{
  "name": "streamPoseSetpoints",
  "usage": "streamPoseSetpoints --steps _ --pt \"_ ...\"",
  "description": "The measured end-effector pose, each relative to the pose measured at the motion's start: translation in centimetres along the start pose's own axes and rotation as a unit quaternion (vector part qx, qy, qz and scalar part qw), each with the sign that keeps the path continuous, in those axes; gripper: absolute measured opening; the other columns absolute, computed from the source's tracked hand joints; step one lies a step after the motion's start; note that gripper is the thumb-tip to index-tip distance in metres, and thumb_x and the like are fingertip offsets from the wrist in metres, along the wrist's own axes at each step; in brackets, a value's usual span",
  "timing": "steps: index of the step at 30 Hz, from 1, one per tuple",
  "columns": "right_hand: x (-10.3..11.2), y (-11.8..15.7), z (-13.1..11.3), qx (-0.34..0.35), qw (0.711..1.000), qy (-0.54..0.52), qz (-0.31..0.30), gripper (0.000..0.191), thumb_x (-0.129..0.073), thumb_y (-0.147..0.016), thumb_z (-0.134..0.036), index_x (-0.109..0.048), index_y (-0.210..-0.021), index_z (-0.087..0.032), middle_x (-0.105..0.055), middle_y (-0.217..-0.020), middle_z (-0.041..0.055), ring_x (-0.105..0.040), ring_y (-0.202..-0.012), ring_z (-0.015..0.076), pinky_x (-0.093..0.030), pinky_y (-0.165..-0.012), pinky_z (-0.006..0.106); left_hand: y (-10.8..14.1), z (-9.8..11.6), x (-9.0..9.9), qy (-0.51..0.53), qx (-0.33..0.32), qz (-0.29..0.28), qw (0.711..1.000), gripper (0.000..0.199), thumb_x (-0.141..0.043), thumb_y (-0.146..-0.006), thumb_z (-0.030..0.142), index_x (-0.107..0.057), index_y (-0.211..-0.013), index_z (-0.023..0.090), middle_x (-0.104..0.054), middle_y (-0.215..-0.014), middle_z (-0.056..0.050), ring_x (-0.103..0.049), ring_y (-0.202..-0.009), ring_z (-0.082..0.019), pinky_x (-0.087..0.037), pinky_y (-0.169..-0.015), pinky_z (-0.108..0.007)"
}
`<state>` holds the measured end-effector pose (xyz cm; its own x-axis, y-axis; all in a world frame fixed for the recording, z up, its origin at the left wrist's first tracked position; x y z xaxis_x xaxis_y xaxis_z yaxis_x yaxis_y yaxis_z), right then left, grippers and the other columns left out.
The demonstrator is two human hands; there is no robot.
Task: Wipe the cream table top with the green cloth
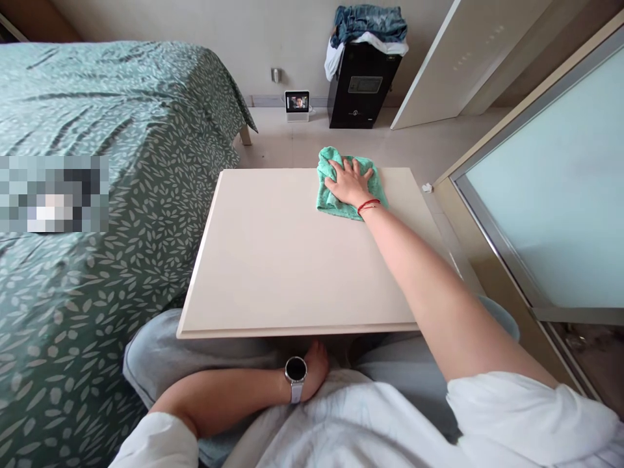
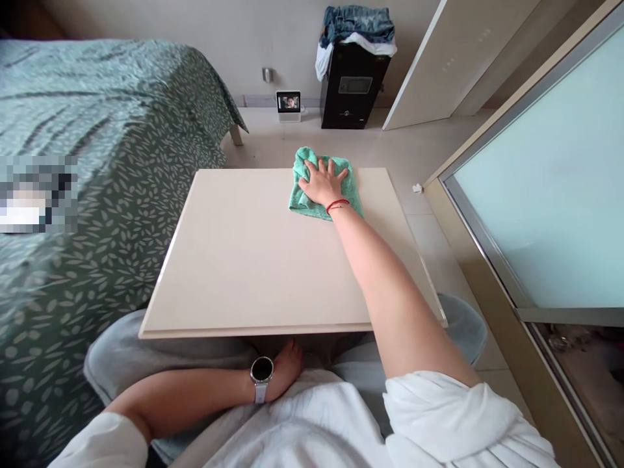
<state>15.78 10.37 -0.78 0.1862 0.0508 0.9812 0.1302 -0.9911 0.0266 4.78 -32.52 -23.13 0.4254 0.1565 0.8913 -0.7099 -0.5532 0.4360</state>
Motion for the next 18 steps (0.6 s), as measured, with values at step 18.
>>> streamPoseSetpoints --steps 18 --pt "-1.5 21.8 -3.5 0.133 0.991 0.005 0.019 0.069 -0.052 -0.113 -0.042 -0.048 -0.180 -0.027 -0.038 -0.189 0.0161 -0.030 -0.174 0.0490 -0.028 -0.131 0.089 0.0 -0.7 -0.4 0.069 0.026 0.041 0.996 0.029 -0.064 -0.103 0.005 -0.090 -0.116 0.009 -0.089 -0.110 -0.017 -0.085 -0.108 -0.028 -0.066 -0.109 -0.038"
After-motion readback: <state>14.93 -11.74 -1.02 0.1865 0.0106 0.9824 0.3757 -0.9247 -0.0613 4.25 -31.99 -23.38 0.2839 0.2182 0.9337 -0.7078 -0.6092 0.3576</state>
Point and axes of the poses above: each hand's wrist, its own y-axis away from the middle knuckle, its own x-axis out of the back of the hand, z = x × y, the point moved 4 cm from there along -y, towards the middle knuckle
